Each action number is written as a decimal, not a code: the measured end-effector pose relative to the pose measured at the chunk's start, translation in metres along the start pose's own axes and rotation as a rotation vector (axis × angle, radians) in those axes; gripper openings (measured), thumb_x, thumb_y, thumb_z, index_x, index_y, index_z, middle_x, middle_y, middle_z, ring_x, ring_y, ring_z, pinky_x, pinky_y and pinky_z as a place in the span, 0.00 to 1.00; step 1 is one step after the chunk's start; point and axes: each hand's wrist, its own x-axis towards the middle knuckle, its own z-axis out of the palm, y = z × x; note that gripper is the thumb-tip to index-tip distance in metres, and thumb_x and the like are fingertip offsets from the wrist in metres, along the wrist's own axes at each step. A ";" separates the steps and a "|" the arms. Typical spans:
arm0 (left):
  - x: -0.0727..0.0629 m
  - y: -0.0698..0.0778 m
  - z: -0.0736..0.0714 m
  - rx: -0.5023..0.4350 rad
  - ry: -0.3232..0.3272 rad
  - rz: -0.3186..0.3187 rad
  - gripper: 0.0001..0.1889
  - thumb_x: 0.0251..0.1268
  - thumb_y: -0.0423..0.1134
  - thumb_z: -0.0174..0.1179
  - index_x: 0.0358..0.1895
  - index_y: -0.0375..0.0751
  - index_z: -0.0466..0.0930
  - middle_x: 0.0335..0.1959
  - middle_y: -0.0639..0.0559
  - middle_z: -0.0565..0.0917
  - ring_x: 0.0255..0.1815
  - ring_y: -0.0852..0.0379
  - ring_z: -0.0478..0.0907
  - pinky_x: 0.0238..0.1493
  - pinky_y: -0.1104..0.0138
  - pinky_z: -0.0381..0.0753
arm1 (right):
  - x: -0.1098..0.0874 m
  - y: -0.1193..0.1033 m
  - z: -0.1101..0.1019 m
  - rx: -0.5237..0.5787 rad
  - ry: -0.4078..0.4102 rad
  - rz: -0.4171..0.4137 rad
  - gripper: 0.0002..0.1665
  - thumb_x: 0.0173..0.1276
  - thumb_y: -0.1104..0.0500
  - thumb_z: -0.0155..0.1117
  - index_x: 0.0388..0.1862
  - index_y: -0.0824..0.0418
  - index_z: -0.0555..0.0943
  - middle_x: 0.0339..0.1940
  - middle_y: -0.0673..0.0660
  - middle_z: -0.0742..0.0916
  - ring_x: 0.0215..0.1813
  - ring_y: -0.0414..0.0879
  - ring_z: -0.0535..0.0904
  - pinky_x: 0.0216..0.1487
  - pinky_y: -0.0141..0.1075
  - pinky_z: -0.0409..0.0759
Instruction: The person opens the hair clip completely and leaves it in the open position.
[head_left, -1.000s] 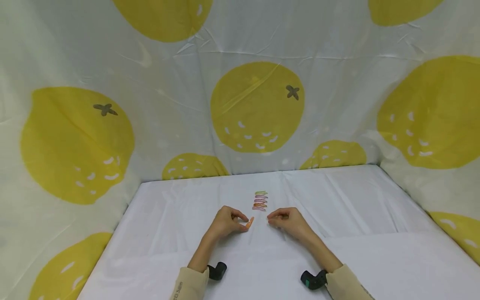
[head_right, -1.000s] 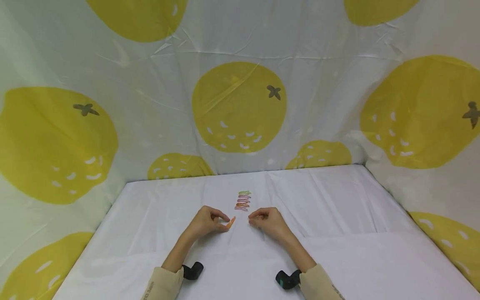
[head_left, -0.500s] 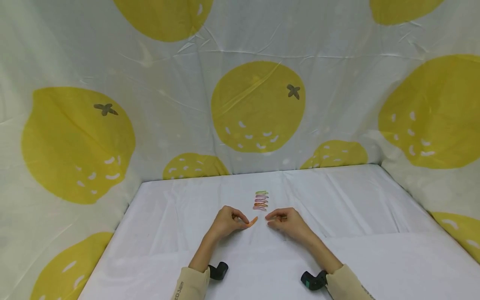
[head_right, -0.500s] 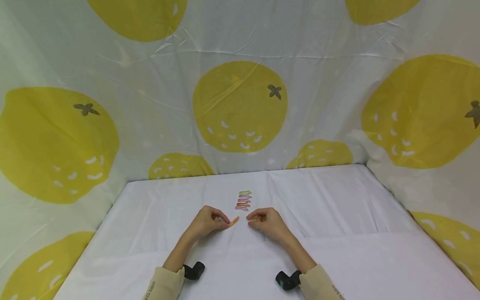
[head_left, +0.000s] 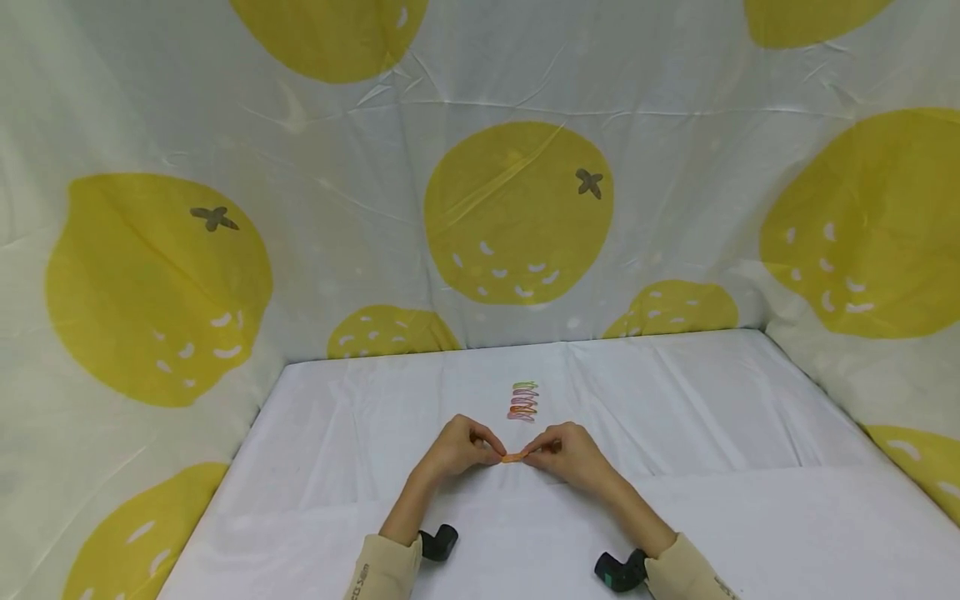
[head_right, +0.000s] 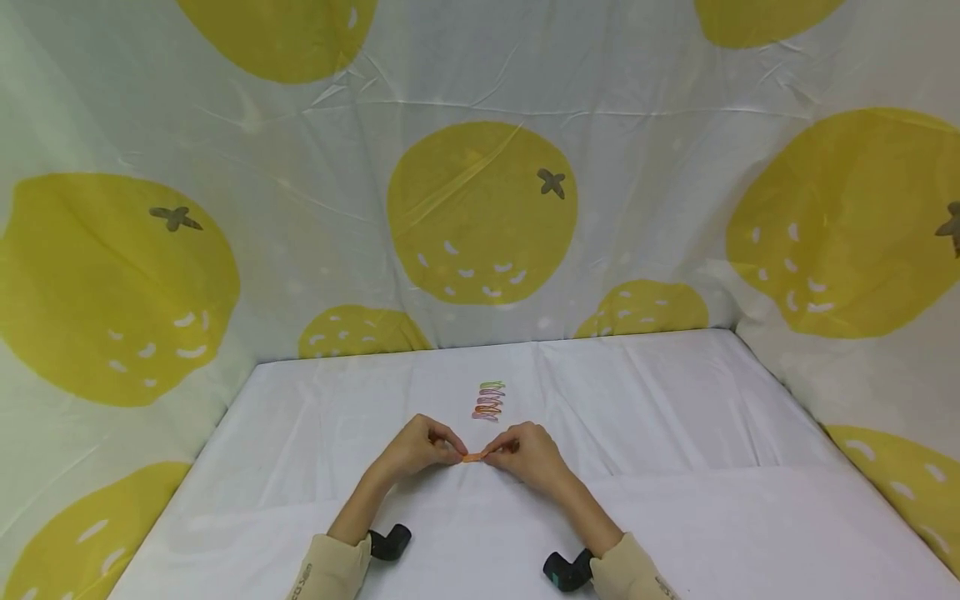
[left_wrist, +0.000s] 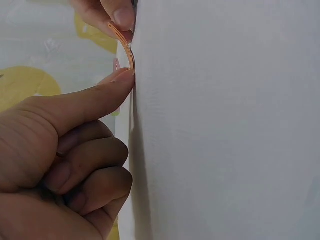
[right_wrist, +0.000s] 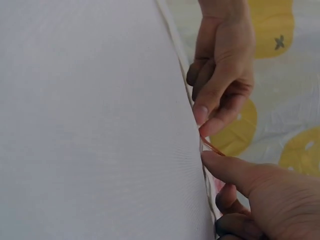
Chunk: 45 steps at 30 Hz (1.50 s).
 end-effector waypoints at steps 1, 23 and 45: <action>0.000 0.000 0.000 -0.003 -0.001 -0.003 0.03 0.54 0.25 0.73 0.32 0.33 0.92 0.11 0.58 0.67 0.17 0.63 0.59 0.21 0.73 0.58 | 0.000 0.000 0.000 0.016 -0.007 0.001 0.06 0.63 0.61 0.77 0.39 0.56 0.93 0.26 0.50 0.86 0.25 0.33 0.70 0.28 0.26 0.69; 0.000 0.000 0.001 -0.027 -0.010 -0.024 0.06 0.51 0.29 0.78 0.33 0.34 0.92 0.12 0.59 0.67 0.18 0.63 0.59 0.22 0.73 0.58 | 0.000 0.005 -0.003 0.169 0.006 0.013 0.08 0.64 0.58 0.77 0.41 0.58 0.93 0.39 0.58 0.92 0.34 0.35 0.76 0.34 0.26 0.74; 0.002 0.004 0.002 -0.178 0.105 0.020 0.07 0.58 0.38 0.77 0.33 0.38 0.92 0.13 0.60 0.66 0.18 0.64 0.59 0.22 0.73 0.58 | 0.002 -0.002 -0.004 0.344 0.151 -0.043 0.09 0.66 0.58 0.76 0.42 0.60 0.93 0.36 0.60 0.92 0.35 0.36 0.83 0.37 0.27 0.79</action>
